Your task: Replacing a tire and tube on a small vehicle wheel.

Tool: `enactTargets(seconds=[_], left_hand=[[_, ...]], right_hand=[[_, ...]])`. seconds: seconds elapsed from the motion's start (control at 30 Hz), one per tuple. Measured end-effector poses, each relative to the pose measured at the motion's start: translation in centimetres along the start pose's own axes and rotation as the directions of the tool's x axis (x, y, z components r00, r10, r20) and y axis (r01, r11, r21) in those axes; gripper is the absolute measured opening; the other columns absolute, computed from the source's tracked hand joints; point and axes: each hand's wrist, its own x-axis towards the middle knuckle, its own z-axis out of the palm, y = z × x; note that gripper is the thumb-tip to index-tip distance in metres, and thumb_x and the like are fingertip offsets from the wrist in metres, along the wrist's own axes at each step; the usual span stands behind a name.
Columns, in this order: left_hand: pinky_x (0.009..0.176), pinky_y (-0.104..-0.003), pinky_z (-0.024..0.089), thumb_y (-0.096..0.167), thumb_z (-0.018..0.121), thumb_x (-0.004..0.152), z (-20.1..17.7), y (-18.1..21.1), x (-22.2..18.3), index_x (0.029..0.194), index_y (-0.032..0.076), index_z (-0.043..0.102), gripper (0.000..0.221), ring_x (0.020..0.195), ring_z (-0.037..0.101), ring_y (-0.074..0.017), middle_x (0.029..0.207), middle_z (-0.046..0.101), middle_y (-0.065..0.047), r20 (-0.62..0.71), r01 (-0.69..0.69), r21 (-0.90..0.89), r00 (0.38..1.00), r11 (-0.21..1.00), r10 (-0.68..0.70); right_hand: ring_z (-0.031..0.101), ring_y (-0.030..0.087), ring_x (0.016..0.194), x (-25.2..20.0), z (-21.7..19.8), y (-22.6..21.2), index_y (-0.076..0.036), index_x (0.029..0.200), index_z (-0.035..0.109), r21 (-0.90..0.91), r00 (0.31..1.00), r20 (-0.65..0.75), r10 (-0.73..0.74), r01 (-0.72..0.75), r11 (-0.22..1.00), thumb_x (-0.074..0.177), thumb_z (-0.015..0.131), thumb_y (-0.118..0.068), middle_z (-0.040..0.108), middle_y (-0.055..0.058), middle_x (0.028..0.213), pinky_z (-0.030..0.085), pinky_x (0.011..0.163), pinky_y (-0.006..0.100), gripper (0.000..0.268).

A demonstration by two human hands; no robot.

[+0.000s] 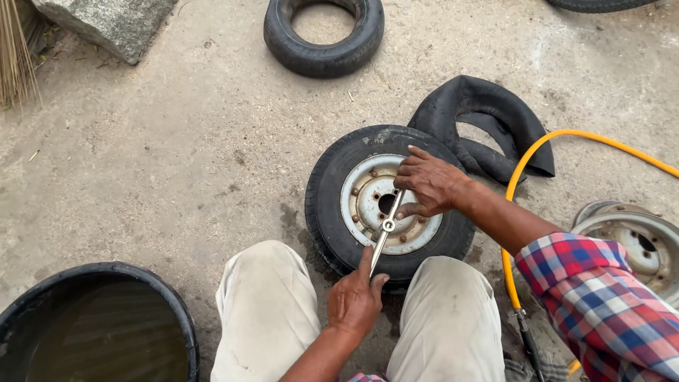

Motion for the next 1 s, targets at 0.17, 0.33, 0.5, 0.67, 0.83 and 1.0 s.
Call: enactTargets(seconds=[0.17, 0.33, 0.5, 0.67, 0.83, 1.0], left_hand=[[0.059, -0.047, 0.055, 0.027, 0.067, 0.096, 0.6, -1.0, 0.3, 0.155, 0.014, 0.040, 0.066, 0.066, 0.070, -0.0318, 0.078, 0.071, -0.012, 0.059, -0.072, 0.109, 0.996, 0.991, 0.065], [0.054, -0.045, 0.055, 0.007, 0.065, 0.083, -4.9, -6.2, 6.9, 0.149, 0.035, 0.056, 0.072, 0.065, 0.070, -0.0285, 0.077, 0.071, -0.009, 0.215, -0.194, 0.345, 0.969, 0.918, 0.124], [0.068, -0.050, 0.056, 0.014, 0.063, 0.086, -6.1, -6.6, 12.6, 0.118, 0.029, 0.077, 0.038, 0.083, 0.072, -0.0343, 0.090, 0.075, -0.007, 0.371, -0.505, 0.405, 0.853, 0.762, 0.368], [0.066, -0.046, 0.055, 0.050, 0.072, 0.080, -5.4, -5.1, 9.7, 0.100, 0.012, 0.079, 0.044, 0.077, 0.072, -0.0333, 0.085, 0.075, -0.011, -0.201, -0.226, -0.046, 0.956, 0.973, 0.213], [0.069, -0.047, 0.048, 0.059, 0.057, 0.106, -3.6, -5.2, 12.8, 0.068, 0.000, 0.068, 0.070, 0.069, 0.065, -0.0313, 0.065, 0.065, -0.016, -0.344, 0.376, -0.357, 0.798, 0.855, -0.495], [0.070, -0.043, 0.053, 0.059, 0.060, 0.095, -3.7, -5.0, 15.8, 0.066, 0.006, 0.070, 0.061, 0.062, 0.067, -0.0297, 0.063, 0.069, -0.014, -0.528, 0.346, -0.221, 0.743, 0.912, -0.410]], right_hand=[[0.060, 0.026, 0.098, -0.3, 0.9, -0.1, -0.011, 0.095, 0.071, 0.072, 0.998, 0.017, 0.064, -0.065, 0.995, 0.073, 0.060, -0.082, 0.066, 0.009, 0.089, 0.040, 0.111, 0.045, 0.075], [0.059, 0.031, 0.101, -4.6, 6.8, -4.9, -0.008, 0.091, 0.064, 0.108, 0.745, -0.647, 0.162, -0.121, 0.987, 0.080, 0.074, -0.048, 0.067, 0.014, 0.101, 0.040, 0.104, 0.050, 0.042], [0.063, 0.031, 0.087, -7.2, 4.7, -7.6, -0.009, 0.087, 0.074, 0.302, 0.605, -0.453, 0.654, -0.587, 0.752, 0.074, 0.075, -0.060, 0.071, 0.011, 0.084, 0.041, 0.080, 0.048, 0.053], [0.068, 0.030, 0.080, -6.8, 3.4, -7.7, -0.009, 0.084, 0.076, 0.350, 0.733, -0.156, 0.662, -0.586, 0.731, 0.074, 0.074, -0.069, 0.073, 0.013, 0.078, 0.043, 0.077, 0.044, 0.060], [0.068, 0.027, 0.076, -6.2, 4.3, -8.0, -0.010, 0.075, 0.076, 0.382, 0.711, -0.239, 0.662, -0.558, 0.737, 0.072, 0.073, -0.070, 0.072, 0.012, 0.071, 0.042, 0.074, 0.042, 0.060], [0.061, 0.026, 0.062, -5.5, 3.6, -11.2, -0.009, 0.071, 0.077, 0.382, 0.601, -0.212, 0.771, -0.675, 0.631, 0.068, 0.072, -0.073, 0.072, 0.009, 0.063, 0.037, 0.068, 0.042, 0.064]])
